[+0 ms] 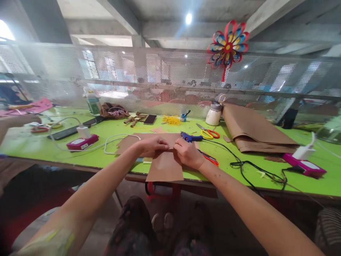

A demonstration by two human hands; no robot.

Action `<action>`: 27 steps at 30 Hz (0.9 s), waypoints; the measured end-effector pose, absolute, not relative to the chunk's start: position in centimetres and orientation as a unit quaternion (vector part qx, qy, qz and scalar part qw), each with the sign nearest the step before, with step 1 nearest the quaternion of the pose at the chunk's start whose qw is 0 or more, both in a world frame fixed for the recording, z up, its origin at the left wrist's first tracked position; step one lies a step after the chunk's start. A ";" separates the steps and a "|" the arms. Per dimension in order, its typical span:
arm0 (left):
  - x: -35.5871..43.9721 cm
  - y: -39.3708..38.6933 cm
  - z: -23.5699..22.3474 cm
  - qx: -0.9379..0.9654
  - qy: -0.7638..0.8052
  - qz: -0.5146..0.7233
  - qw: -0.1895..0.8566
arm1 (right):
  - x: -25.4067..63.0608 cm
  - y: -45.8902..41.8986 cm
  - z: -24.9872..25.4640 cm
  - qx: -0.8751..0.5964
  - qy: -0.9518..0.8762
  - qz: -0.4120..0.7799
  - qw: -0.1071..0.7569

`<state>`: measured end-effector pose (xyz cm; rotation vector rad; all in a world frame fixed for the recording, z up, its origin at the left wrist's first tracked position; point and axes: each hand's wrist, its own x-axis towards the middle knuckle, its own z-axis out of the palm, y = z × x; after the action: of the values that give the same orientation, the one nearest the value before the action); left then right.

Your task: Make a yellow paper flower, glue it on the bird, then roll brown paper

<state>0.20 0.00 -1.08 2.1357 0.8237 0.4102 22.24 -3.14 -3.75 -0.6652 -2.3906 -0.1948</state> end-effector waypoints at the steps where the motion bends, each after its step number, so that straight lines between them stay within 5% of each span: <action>1: 0.3 -0.1 -1.0 0.840 0.327 0.171 0.397 | 22.4 -3.0 -3.5 -0.260 -0.901 -0.012 0.347; 6: 0.8 -0.2 -0.8 0.849 0.319 0.207 0.367 | 22.4 -2.1 -1.7 -0.362 -0.795 0.289 0.392; 10: 0.8 0.0 -0.9 0.857 0.319 0.222 0.339 | 21.4 -1.2 -2.0 -0.416 -0.775 0.313 0.359; 19: 1.5 -0.9 -1.0 0.871 0.317 0.221 0.305 | 21.8 -0.3 -4.1 -0.391 -0.751 0.299 0.441; 27: 1.2 -1.2 -0.7 0.865 0.308 0.200 0.341 | 21.8 -0.8 -4.1 -0.383 -0.653 0.479 0.445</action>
<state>1.23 -1.22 -0.70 2.2505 0.8015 0.5193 21.83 -0.80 -4.05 -0.9485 -1.6169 1.1867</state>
